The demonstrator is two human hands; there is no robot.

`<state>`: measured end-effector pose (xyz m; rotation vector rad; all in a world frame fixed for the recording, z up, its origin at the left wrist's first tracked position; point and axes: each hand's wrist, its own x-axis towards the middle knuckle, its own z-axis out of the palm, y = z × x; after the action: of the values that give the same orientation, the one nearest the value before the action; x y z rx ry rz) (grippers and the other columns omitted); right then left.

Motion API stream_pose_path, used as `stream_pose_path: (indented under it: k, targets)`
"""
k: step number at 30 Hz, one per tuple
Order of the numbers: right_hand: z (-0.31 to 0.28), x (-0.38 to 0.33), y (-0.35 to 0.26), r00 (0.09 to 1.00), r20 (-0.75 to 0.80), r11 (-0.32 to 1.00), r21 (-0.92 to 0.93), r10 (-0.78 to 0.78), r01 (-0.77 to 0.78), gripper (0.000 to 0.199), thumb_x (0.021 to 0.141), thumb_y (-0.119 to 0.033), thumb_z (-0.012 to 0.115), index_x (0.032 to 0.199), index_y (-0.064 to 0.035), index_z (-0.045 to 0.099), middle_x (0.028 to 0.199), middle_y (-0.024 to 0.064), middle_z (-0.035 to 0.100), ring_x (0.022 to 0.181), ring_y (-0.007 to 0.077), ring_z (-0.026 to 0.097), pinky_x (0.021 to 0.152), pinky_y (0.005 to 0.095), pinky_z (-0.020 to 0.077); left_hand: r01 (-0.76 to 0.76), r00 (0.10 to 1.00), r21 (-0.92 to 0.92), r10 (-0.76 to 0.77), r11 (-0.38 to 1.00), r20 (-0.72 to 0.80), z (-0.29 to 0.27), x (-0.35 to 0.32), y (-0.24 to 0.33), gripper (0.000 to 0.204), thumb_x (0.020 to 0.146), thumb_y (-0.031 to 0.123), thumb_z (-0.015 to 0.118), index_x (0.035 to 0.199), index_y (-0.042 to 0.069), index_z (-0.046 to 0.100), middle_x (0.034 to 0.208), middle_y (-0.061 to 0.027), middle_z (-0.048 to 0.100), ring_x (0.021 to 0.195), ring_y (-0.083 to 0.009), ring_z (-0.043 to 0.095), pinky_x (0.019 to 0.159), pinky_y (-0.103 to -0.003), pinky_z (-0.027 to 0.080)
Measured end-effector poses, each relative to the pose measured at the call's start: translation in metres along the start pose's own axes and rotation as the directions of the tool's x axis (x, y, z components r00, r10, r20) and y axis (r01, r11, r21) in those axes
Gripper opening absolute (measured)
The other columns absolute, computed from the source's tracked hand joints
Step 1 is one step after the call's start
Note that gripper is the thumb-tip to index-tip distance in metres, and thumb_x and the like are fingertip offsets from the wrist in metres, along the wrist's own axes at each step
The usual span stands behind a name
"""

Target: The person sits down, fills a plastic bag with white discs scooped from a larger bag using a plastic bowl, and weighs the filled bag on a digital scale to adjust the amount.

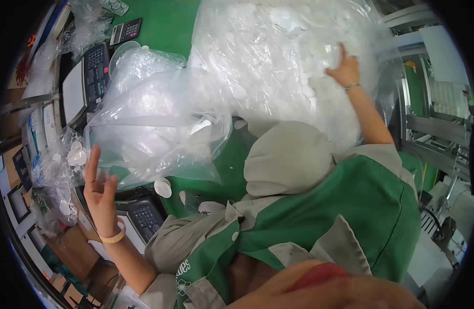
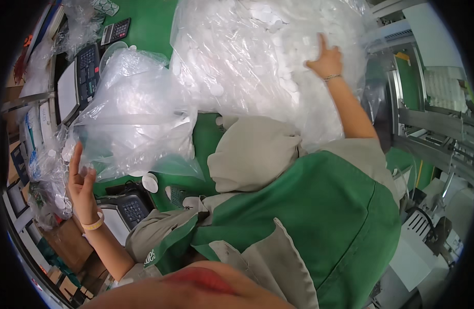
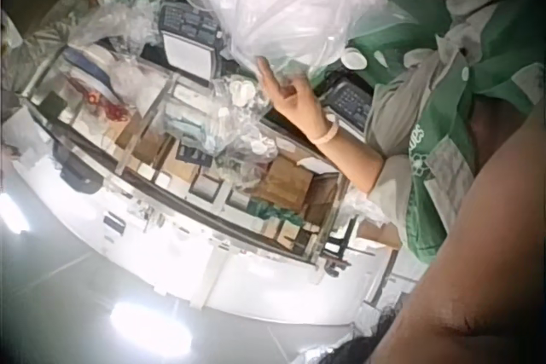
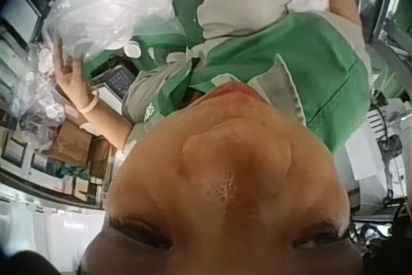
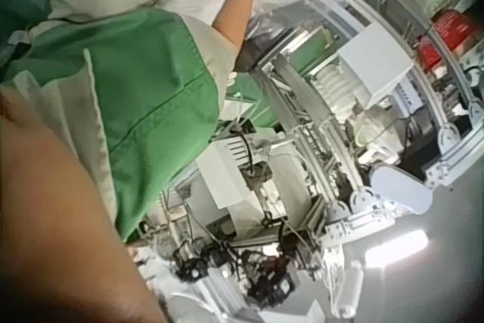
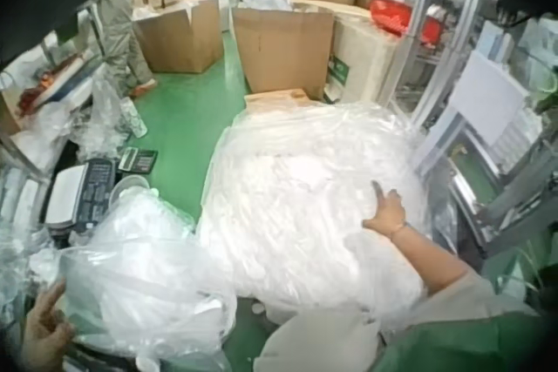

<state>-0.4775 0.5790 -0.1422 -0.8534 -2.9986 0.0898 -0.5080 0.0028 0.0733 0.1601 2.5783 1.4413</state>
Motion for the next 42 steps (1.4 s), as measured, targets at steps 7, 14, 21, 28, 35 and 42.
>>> stream_pose_path:
  k: [7, 14, 21, 28, 35, 42]
  targets:
    - [-0.024, -0.002, 0.007, 0.999, -0.027, 0.999, -0.038, 0.035, -0.036, 0.093, 0.055, -0.036, 0.071, 0.132, -0.0374, 0.019, 0.113, 0.0214, 0.038, 0.104, 0.0391, 0.04, 0.078, 0.0453, 0.045, 0.013, 0.996, 0.042, -0.009, 0.999, -0.087, -0.014, -0.003, -0.026, 0.036, 0.079, 0.002, 0.056, 0.115, -0.001, 0.052, 0.121, -0.0099, 0.047, 0.103, -0.012, 0.045, 0.084, -0.023, 0.035]
    - [0.007, 0.002, -0.009, 0.982, 0.172, 0.802, -0.573, -0.083, 0.169, 0.089, 0.058, -0.035, 0.07, 0.132, -0.0368, 0.021, 0.114, 0.021, 0.037, 0.106, 0.0367, 0.037, 0.079, 0.044, 0.0451, 0.019, 0.997, 0.092, -0.012, 0.996, -0.076, 0.006, -0.009, -0.01, 0.054, 0.074, -0.006, 0.055, 0.126, 0.003, 0.041, 0.128, -0.0064, 0.04, 0.069, -0.001, 0.04, 0.064, -0.016, 0.037]
    - [-0.013, 0.005, -0.098, 0.982, -0.161, 0.995, -0.022, -0.096, 0.094, 0.088, 0.057, -0.038, 0.07, 0.131, -0.0323, 0.024, 0.113, 0.021, 0.038, 0.103, 0.0357, 0.041, 0.077, 0.043, 0.0454, 0.014, 0.996, 0.091, -0.007, 0.996, -0.085, -0.002, -0.012, -0.024, 0.048, 0.074, -0.009, 0.05, 0.12, 0.003, 0.046, 0.131, -0.0095, 0.037, 0.073, -0.0001, 0.042, 0.065, -0.014, 0.036]
    - [-0.011, -0.043, -0.161, 0.969, 0.013, 0.838, 0.505, -0.246, 0.206, 0.091, 0.054, -0.04, 0.069, 0.131, -0.0249, 0.022, 0.111, 0.0218, 0.038, 0.104, 0.0346, 0.039, 0.083, 0.0424, 0.0413, 0.004, 0.997, 0.022, -0.002, 1.0, -0.076, -0.001, -0.011, -0.023, 0.043, 0.075, -0.008, 0.051, 0.117, 0.002, 0.05, 0.13, -0.0116, 0.038, 0.075, -0.0012, 0.043, 0.067, -0.015, 0.037]
    - [-0.005, -0.031, -0.076, 0.99, -0.14, 0.998, 0.062, 0.02, -0.011, 0.089, 0.055, -0.041, 0.07, 0.131, -0.029, 0.027, 0.112, 0.0209, 0.037, 0.108, 0.0362, 0.035, 0.081, 0.0426, 0.0422, 0.049, 0.995, 0.061, -0.043, 0.997, -0.088, -0.003, -0.009, -0.026, 0.035, 0.075, -0.007, 0.053, 0.108, 0.0, 0.056, 0.125, -0.0115, 0.044, 0.074, -0.0026, 0.044, 0.067, -0.016, 0.037]
    - [-0.02, -0.015, -0.043, 0.917, 0.327, 0.973, -0.099, 0.228, -0.207, 0.098, 0.052, -0.045, 0.068, 0.135, -0.0249, 0.018, 0.119, 0.0258, 0.035, 0.107, 0.041, 0.04, 0.082, 0.0437, 0.0422, 0.199, 0.946, 0.024, -0.186, 0.98, -0.267, -0.003, -0.013, -0.031, 0.024, 0.075, -0.003, 0.056, 0.099, -0.002, 0.059, 0.091, -0.0036, 0.058, 0.07, -0.0034, 0.046, 0.063, -0.015, 0.037]
